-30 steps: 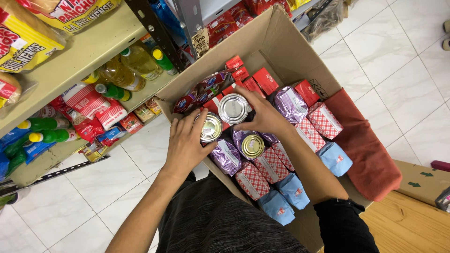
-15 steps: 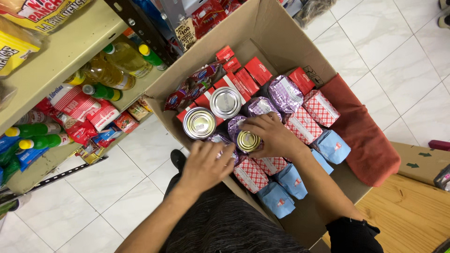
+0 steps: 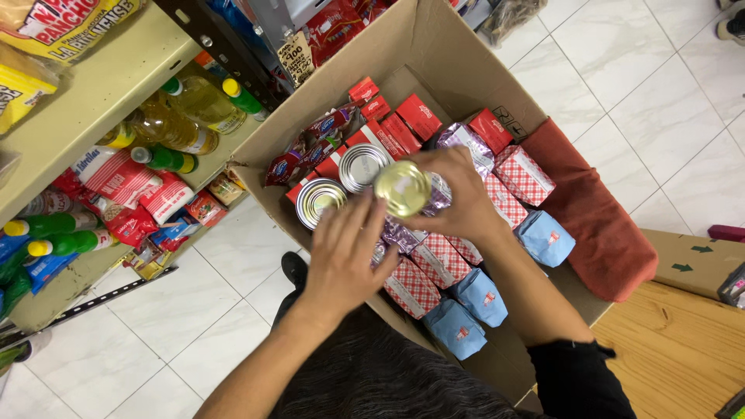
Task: The person picks up cans and a bag of grains from a shelf and places them into a cardboard box.
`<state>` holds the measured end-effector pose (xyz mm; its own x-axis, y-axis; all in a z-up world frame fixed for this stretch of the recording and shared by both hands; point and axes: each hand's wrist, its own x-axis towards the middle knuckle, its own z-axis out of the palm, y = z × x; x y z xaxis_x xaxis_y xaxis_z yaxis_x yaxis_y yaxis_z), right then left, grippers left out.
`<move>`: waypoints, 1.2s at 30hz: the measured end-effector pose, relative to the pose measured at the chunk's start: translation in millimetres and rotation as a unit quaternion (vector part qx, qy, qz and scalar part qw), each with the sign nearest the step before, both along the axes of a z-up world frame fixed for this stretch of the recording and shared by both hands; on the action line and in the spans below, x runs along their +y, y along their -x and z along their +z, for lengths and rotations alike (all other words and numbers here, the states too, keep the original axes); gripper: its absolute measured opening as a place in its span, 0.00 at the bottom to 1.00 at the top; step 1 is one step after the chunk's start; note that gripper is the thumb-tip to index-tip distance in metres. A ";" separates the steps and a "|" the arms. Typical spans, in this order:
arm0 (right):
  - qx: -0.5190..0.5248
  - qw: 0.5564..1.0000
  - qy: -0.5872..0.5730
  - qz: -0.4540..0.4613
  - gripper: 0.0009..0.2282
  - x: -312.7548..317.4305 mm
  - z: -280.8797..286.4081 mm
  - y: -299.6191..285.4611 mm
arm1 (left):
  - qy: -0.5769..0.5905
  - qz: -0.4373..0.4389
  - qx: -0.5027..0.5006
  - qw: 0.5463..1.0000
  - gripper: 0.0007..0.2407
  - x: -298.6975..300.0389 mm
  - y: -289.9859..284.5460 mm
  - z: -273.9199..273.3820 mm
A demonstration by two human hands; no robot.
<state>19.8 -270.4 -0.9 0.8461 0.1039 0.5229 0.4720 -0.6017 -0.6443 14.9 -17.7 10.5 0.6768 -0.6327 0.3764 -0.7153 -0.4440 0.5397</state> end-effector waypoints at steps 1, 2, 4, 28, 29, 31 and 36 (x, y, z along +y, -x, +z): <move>-0.010 1.000 0.001 -0.011 0.33 3.3 1.6 -8.9 | 0.001 0.018 0.003 1.000 0.33 0.4 -8.1 3.7; -0.019 1.000 0.001 -0.021 0.34 6.5 3.2 -18.2 | 0.002 0.038 0.006 0.999 0.33 0.6 -15.8 7.3; -0.015 1.000 0.007 -0.023 0.34 11.0 -9.7 -31.2 | -0.003 0.055 0.002 0.998 0.33 5.2 -26.1 -1.9; -0.061 0.997 0.022 -0.040 0.35 30.3 29.6 -32.7 | -0.024 0.079 0.032 0.996 0.34 45.8 -41.1 3.1; -0.088 0.995 0.022 -0.043 0.27 33.9 36.3 -31.9 | -0.024 0.078 0.007 0.997 0.33 52.5 -42.9 5.0; -0.127 0.991 0.005 -0.028 0.17 48.5 44.1 -33.7 | -0.013 0.072 -0.024 0.997 0.31 66.5 -49.4 20.9; -0.197 0.980 -0.007 0.036 0.08 104.1 109.1 -46.9 | 0.036 0.081 -0.129 0.988 0.26 104.3 -78.5 78.4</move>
<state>66.7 -166.3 108.2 0.5685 0.1459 0.8097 0.7268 -0.5502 -0.4112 93.5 86.6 88.9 0.6425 -0.4888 0.5901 -0.7558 -0.5309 0.3833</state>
